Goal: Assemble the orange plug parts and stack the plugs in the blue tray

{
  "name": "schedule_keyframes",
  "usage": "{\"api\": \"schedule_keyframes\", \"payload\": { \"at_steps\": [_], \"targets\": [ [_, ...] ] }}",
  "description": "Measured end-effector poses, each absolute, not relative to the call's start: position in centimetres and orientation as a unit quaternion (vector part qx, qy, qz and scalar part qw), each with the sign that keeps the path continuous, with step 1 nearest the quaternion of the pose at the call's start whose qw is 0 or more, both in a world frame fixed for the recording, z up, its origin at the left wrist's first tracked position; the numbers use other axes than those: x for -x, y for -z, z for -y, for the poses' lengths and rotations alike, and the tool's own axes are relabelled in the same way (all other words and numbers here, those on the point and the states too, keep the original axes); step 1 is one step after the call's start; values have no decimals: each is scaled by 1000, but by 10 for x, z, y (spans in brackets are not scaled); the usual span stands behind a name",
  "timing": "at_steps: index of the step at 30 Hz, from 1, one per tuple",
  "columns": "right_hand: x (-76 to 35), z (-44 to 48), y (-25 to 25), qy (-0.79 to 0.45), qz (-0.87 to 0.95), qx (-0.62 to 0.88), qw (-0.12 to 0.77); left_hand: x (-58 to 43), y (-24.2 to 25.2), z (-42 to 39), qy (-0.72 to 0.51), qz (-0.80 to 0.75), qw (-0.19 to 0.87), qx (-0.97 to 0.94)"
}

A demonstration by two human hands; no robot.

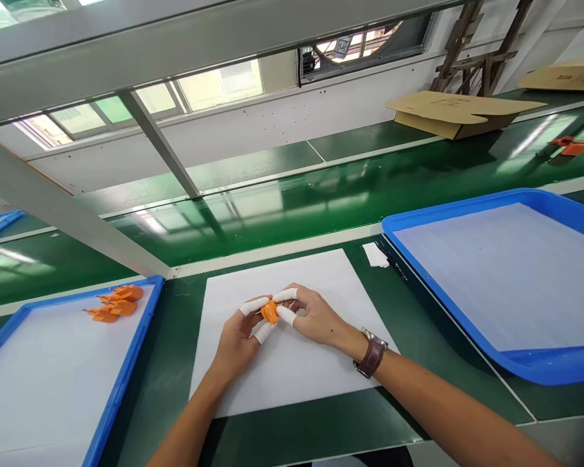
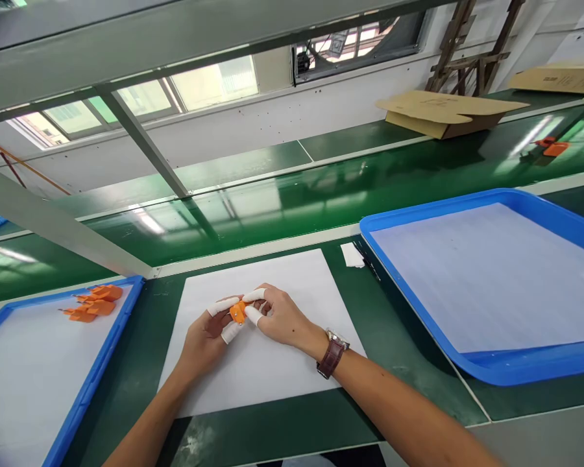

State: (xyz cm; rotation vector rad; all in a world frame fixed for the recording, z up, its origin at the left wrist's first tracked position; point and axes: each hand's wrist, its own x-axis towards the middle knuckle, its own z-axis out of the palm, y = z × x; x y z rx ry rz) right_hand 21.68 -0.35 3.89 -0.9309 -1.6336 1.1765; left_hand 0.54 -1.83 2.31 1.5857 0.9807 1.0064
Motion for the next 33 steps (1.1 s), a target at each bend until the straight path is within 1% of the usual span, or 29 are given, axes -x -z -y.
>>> {"api": "schedule_keyframes", "payload": {
  "at_steps": [2,5,8,12,15,22,30,33],
  "targets": [
    [-218,4,-41,-477,643,397,447,-6,-24,20,-397,-418,450,-682],
    [-218,5,-43,-494,619,406,456,-8,-26,21,-384,-454,321,-737],
    [-215,7,-40,-487,635,405,442,-9,-27,21,-393,-466,201,-767],
    [-211,9,-32,-455,676,402,418,-8,-27,21,-394,-440,119,-798],
    [-209,10,-29,-431,689,398,424,-7,-25,23,-391,-420,106,-812],
    [-209,13,-36,-394,728,397,397,-7,-18,26,-387,-413,142,-812],
    [-210,11,-40,-429,719,403,370,-10,-12,28,-398,-411,97,-814],
    [-210,8,-37,-472,691,399,375,-15,-14,27,-401,-406,76,-818]
  ]
}}
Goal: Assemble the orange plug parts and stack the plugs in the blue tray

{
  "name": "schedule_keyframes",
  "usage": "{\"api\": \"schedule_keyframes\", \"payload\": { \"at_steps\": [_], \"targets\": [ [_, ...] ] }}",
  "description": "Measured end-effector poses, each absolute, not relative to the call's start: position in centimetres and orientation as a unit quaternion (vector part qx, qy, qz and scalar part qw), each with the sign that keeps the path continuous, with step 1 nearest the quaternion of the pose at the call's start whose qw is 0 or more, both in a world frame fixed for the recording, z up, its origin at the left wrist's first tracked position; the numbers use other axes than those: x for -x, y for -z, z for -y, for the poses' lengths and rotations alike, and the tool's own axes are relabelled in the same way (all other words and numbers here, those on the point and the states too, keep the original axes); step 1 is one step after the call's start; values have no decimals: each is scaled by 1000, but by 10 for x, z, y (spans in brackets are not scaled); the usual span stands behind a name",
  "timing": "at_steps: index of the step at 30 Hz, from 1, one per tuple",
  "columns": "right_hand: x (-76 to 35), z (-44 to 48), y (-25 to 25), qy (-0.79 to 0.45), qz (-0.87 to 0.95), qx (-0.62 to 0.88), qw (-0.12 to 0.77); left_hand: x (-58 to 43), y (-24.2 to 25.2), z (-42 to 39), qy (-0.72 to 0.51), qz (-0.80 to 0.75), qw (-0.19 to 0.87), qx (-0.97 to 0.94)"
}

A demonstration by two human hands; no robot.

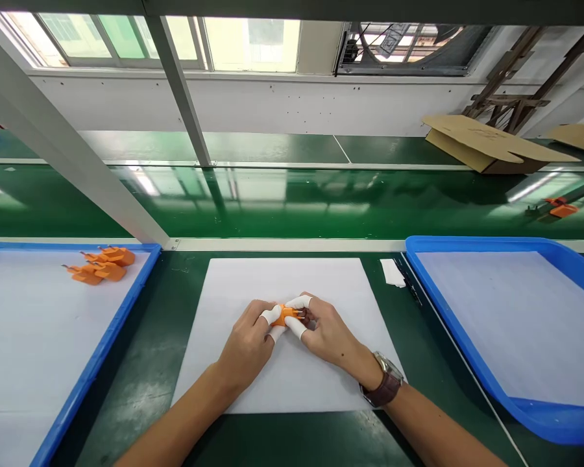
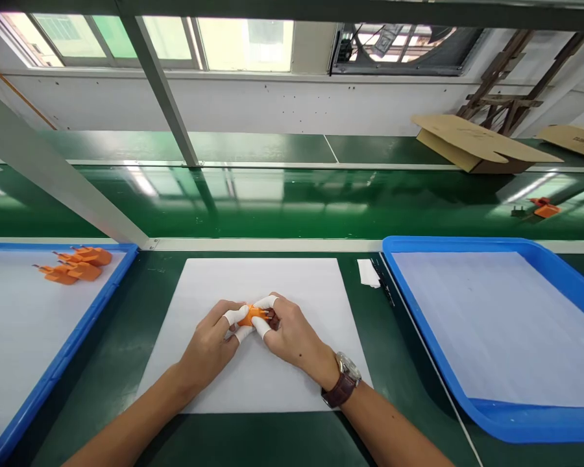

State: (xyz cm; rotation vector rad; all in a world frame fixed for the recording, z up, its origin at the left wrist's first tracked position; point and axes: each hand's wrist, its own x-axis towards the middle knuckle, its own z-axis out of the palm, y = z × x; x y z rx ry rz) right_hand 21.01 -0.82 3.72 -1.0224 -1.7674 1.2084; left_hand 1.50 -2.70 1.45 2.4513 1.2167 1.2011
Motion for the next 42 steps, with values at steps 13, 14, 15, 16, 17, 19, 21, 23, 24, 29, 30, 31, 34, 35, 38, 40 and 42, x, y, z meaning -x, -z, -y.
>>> {"api": "schedule_keyframes", "payload": {
  "at_steps": [13,14,15,16,17,19,21,23,24,29,30,31,34,35,38,40,42],
  "targets": [
    [-217,-4,-36,-631,571,354,387,-8,-30,18,-398,-428,313,-749],
    [-218,-5,-37,-635,559,356,397,-8,-31,16,-408,-417,353,-731],
    [-219,-6,-37,-630,556,361,405,-7,-32,15,-416,-406,388,-715],
    [-220,-6,-38,-623,558,366,408,-7,-32,14,-421,-396,415,-703],
    [-220,-6,-38,-618,564,369,406,-7,-32,14,-421,-393,433,-693],
    [-219,-5,-37,-615,573,369,397,-7,-30,13,-422,-396,454,-678],
    [-218,-4,-35,-610,579,367,396,-8,-28,12,-423,-399,462,-669],
    [-217,-3,-32,-597,590,365,403,-9,-27,12,-426,-401,465,-664],
    [-217,-3,-31,-589,594,366,408,-9,-27,11,-428,-402,464,-664],
    [-216,-7,-28,-598,567,383,417,-10,-25,10,-425,-401,435,-685],
    [-216,-7,-28,-604,559,383,419,-10,-25,11,-424,-401,426,-692],
    [-216,-8,-29,-607,556,380,421,-10,-24,12,-424,-401,418,-696],
    [-217,-6,-30,-601,572,379,409,-10,-22,13,-442,-407,387,-699],
    [-217,-5,-29,-594,582,384,401,-9,-22,13,-450,-417,365,-701],
    [-217,-3,-24,-578,598,403,383,5,-27,4,-501,-483,266,-667],
    [-217,-2,-19,-575,604,405,375,27,-37,-4,-556,-531,202,-606],
    [-217,-1,-17,-568,618,405,362,61,-53,-8,-603,-557,160,-548]
  ]
}}
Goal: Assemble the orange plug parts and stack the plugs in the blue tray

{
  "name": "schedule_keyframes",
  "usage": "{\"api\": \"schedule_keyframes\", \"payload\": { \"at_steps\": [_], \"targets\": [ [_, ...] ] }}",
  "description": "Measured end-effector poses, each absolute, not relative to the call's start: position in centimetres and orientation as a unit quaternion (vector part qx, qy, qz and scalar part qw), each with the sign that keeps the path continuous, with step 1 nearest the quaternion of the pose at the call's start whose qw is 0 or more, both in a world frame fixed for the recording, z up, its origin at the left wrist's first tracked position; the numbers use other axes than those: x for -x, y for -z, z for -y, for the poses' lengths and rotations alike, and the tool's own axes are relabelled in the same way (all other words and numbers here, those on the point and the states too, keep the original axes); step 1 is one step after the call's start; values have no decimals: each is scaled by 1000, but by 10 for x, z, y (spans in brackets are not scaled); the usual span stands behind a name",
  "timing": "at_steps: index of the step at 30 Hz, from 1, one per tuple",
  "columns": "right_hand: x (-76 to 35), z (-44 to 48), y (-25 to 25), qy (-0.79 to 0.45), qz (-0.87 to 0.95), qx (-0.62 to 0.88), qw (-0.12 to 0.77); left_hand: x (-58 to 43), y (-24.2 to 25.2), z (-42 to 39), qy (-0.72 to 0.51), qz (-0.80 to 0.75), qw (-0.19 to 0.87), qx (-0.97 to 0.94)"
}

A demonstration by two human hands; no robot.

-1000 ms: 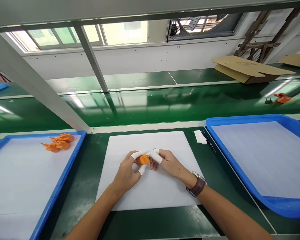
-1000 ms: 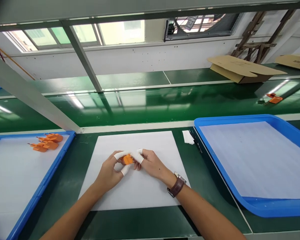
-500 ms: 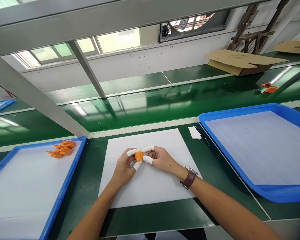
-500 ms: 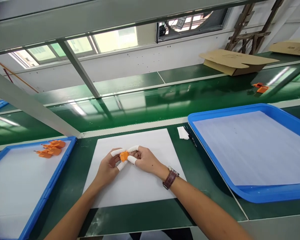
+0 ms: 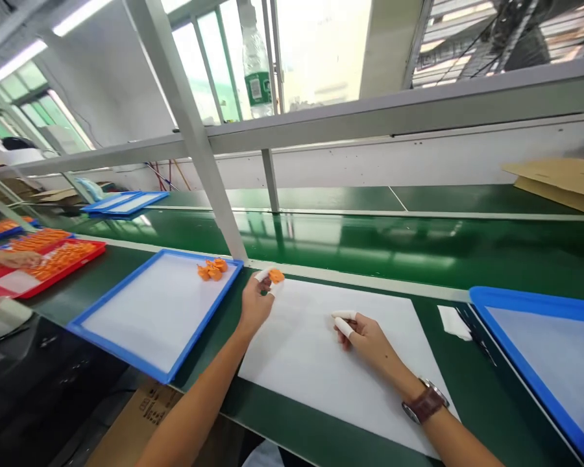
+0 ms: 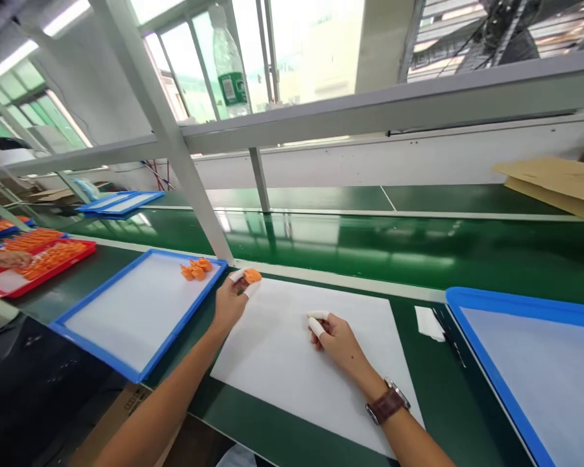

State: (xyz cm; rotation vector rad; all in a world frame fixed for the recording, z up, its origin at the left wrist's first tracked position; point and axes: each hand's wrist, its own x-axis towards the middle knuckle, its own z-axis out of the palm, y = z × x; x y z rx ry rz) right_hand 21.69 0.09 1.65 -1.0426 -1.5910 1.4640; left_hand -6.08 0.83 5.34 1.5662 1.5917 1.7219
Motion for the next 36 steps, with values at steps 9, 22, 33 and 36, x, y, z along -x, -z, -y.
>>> {"api": "schedule_keyframes", "payload": {
  "at_steps": [9,22,33,36],
  "targets": [
    [-214,-1,-11,-558,644,420,312,246,-115,4,-621,-735,28,-270],
    [-210,-5,1,-564,635,426,312,281,-114,-8,-511,-766,225,-318],
    [-218,-7,8,-544,649,446,289,178,-163,21,-585,-695,72,-412],
    [-221,-9,10,-524,656,467,279,106,-193,66,-526,-545,70,-649]
  ]
}}
